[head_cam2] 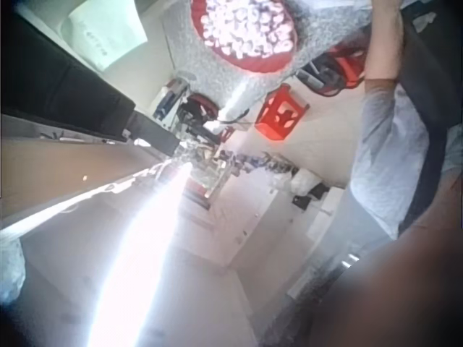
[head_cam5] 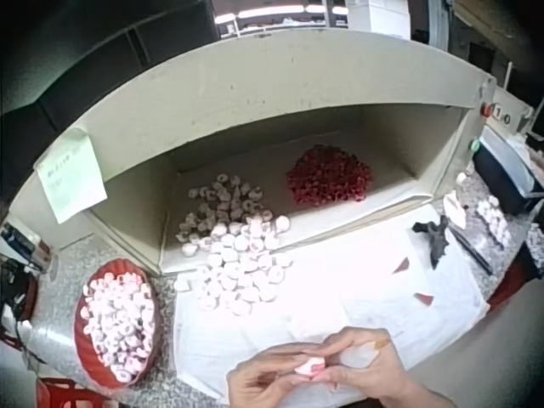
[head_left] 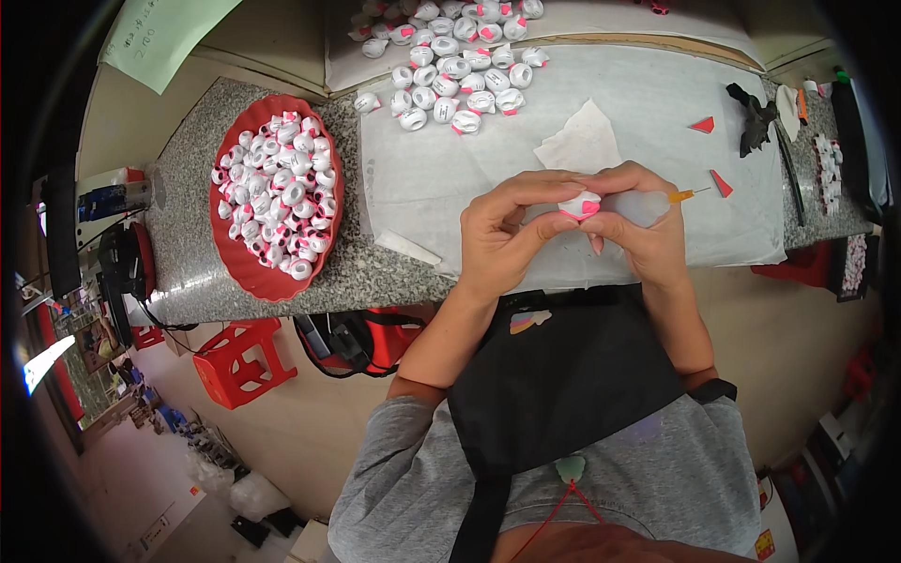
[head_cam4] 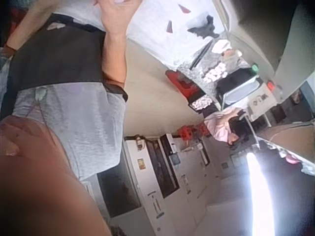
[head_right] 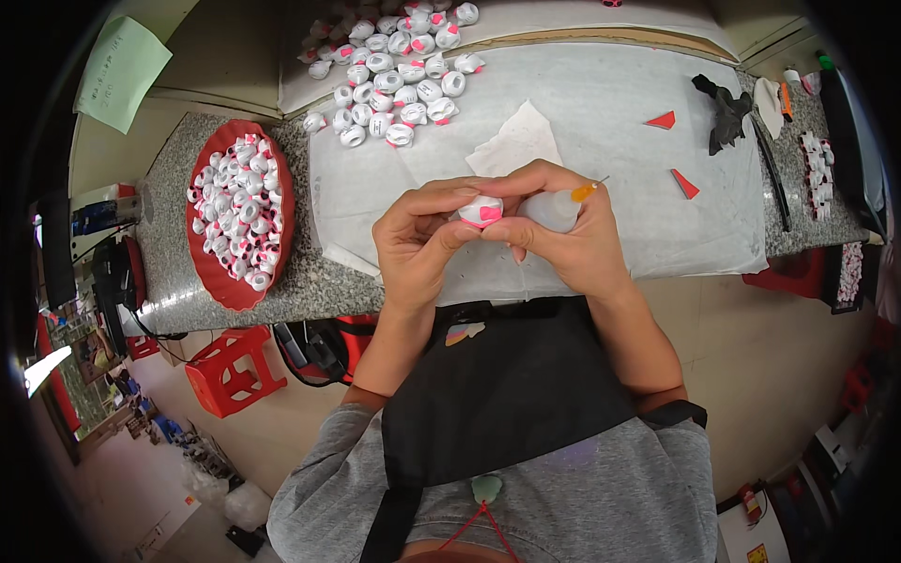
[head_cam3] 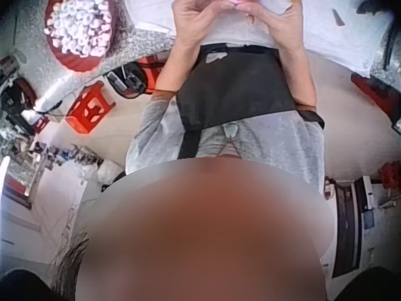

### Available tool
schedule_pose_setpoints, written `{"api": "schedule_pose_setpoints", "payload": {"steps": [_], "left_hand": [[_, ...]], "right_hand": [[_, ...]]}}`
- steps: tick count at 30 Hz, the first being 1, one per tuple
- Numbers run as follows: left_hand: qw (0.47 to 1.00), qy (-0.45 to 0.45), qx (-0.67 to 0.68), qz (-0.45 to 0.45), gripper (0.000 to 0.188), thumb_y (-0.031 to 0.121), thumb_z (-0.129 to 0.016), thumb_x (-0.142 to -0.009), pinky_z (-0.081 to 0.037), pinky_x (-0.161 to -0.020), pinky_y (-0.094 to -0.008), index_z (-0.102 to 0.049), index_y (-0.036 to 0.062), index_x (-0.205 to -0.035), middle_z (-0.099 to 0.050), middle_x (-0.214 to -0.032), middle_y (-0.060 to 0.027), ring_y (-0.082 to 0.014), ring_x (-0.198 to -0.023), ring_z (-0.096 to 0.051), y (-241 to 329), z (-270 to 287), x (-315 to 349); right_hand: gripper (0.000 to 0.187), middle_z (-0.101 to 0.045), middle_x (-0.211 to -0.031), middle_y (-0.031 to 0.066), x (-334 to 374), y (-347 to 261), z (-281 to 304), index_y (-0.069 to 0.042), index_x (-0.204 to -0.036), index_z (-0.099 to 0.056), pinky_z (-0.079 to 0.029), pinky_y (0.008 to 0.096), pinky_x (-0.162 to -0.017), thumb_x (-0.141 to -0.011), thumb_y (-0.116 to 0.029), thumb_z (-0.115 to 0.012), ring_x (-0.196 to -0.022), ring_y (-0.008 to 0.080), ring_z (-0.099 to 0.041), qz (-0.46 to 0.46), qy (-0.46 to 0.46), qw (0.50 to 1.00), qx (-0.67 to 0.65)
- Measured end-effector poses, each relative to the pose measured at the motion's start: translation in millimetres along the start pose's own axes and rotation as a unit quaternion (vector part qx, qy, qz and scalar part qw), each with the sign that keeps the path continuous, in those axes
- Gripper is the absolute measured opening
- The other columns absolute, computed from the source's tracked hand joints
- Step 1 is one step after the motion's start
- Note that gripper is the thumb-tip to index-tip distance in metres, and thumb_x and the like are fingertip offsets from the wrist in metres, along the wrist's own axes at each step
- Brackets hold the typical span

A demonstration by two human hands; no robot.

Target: Applying a liquid substance from a squeeze bottle onto small white and pink toy components.

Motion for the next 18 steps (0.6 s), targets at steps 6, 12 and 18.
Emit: {"api": "schedule_pose_setpoints", "payload": {"steps": [6, 12, 18], "left_hand": [[1.0, 0.002, 0.004, -0.011, 0.018, -0.004, -0.056, -0.068, -0.041, -0.075, -0.0297, -0.055, -0.0026, -0.086, -0.055, -0.09, -0.0151, -0.0215, -0.088, -0.052, 1.2, -0.2, 0.6], [1.0, -0.001, 0.01, 0.001, 0.018, -0.003, -0.056, -0.068, -0.041, -0.075, -0.0294, -0.055, -0.0027, -0.086, -0.055, -0.091, -0.0149, -0.0209, -0.087, -0.052, -0.7, -0.1, 0.0], [0.996, 0.01, 0.038, 0.076, 0.023, -0.003, -0.053, -0.072, -0.041, -0.076, -0.0283, -0.051, -0.0037, -0.094, -0.053, -0.096, -0.0134, -0.0183, -0.087, -0.051, -9.4, -1.3, -0.4]], "right_hand": [[0.02, -0.054, -0.071, 0.0079, 1.7, -1.5, -0.7, 0.005, -0.084, -0.055, -0.04, 0.0186, -0.043, -0.065, 0.001, -0.061, -0.058, 0.0089, -0.05, 0.019, -0.009, 1.0, -0.001], [0.02, -0.054, -0.072, 0.0088, 1.1, 3.4, 0.5, 0.005, -0.083, -0.054, -0.04, 0.019, -0.043, -0.065, 0.002, -0.061, -0.058, 0.0094, -0.05, 0.013, -0.016, 1.0, -0.014], [0.023, -0.054, -0.074, 0.009, -1.8, 6.2, 3.5, 0.004, -0.088, -0.053, -0.039, 0.0185, -0.042, -0.065, 0.002, -0.06, -0.055, 0.0085, -0.049, -0.005, 0.015, 1.0, -0.013]]}}
Point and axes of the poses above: each hand's wrist, its own x-axis away from the middle knuckle, its own z-axis out of the back of the hand, y = z × x, the point moved 10 cm from there along -x, towards the middle knuckle
